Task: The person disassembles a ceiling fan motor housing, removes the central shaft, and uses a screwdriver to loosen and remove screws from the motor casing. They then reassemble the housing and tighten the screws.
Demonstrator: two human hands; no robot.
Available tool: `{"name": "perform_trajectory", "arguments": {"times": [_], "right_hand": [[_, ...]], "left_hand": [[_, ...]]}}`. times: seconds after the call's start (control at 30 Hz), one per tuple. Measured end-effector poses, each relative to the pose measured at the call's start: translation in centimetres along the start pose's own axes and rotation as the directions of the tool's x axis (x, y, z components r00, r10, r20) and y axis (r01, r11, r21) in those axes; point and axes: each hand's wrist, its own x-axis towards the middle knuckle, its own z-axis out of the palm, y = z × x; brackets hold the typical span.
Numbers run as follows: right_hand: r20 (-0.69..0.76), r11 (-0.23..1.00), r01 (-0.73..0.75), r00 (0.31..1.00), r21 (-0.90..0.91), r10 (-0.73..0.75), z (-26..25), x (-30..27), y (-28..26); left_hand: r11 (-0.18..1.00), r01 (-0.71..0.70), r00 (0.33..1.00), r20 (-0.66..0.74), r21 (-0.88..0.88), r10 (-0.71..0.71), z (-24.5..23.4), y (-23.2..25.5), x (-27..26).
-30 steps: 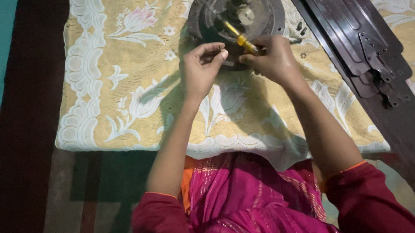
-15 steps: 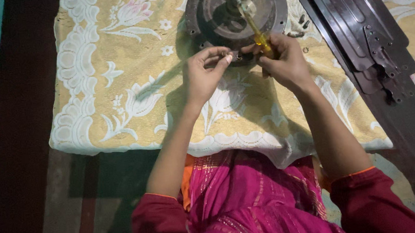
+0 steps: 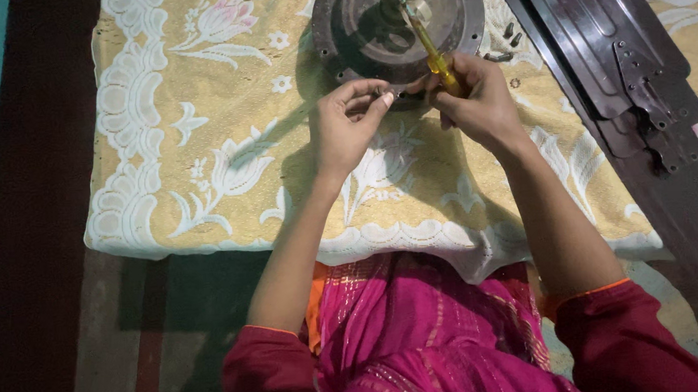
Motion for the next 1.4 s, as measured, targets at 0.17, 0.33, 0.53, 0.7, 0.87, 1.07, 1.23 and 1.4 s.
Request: {"name": "perform_trajectory", "arguments": {"times": [0.17, 0.33, 0.53, 0.7, 0.87, 1.07, 1.23, 1.4], "right_hand": [[-0.042, 1.0, 0.006, 0.999, 0.031, -0.005, -0.5, -0.1, -0.1], [-0.034, 0.994, 0.082, 0.996, 0.078, -0.08, -1.3, -0.3, 0.1], [-0.023, 0.992, 0.058, 0.998, 0.114, -0.056, -1.8, -0.6, 0.3], [-0.032, 0.992, 0.031, 0.999, 0.122, -0.027, -1.7, -0.7, -0.1], [-0.044, 0.996, 0.001, 0.999, 0.094, 0.003, -1.9, -0.9, -0.4], [-0.028, 0.993, 0.025, 0.999, 0.118, -0.022, -2.3, -1.1, -0.5], [-0.06, 0.999, 0.024, 0.998, 0.039, -0.022, -2.6, -1.2, -0.3], [-0.058, 0.999, -0.019, 0.998, 0.043, 0.022, -2.7, -1.4, -0.3]], "left_hand": [[1.0, 0.004, 1.0, 0.002, 0.021, -0.004, 0.0, 0.8, -0.2], [0.974, -0.164, 0.986, 0.054, 0.155, 0.158, 0.5, 1.2, 0.5], [0.951, -0.121, 0.99, 0.099, 0.286, 0.096, 0.7, 1.1, 1.7], [0.903, -0.189, 0.981, 0.12, 0.385, 0.153, 0.3, 1.2, 2.2], [0.885, -0.163, 0.986, 0.112, 0.435, 0.126, 0.4, 1.5, 2.5], [0.874, -0.205, 0.976, 0.159, 0.44, 0.148, 0.6, 2.3, 2.6], [0.826, -0.223, 0.973, 0.175, 0.517, 0.152, 0.8, 3.4, 2.6], [0.77, -0.226, 0.971, 0.205, 0.597, 0.126, 1.4, 4.4, 2.7]]}}
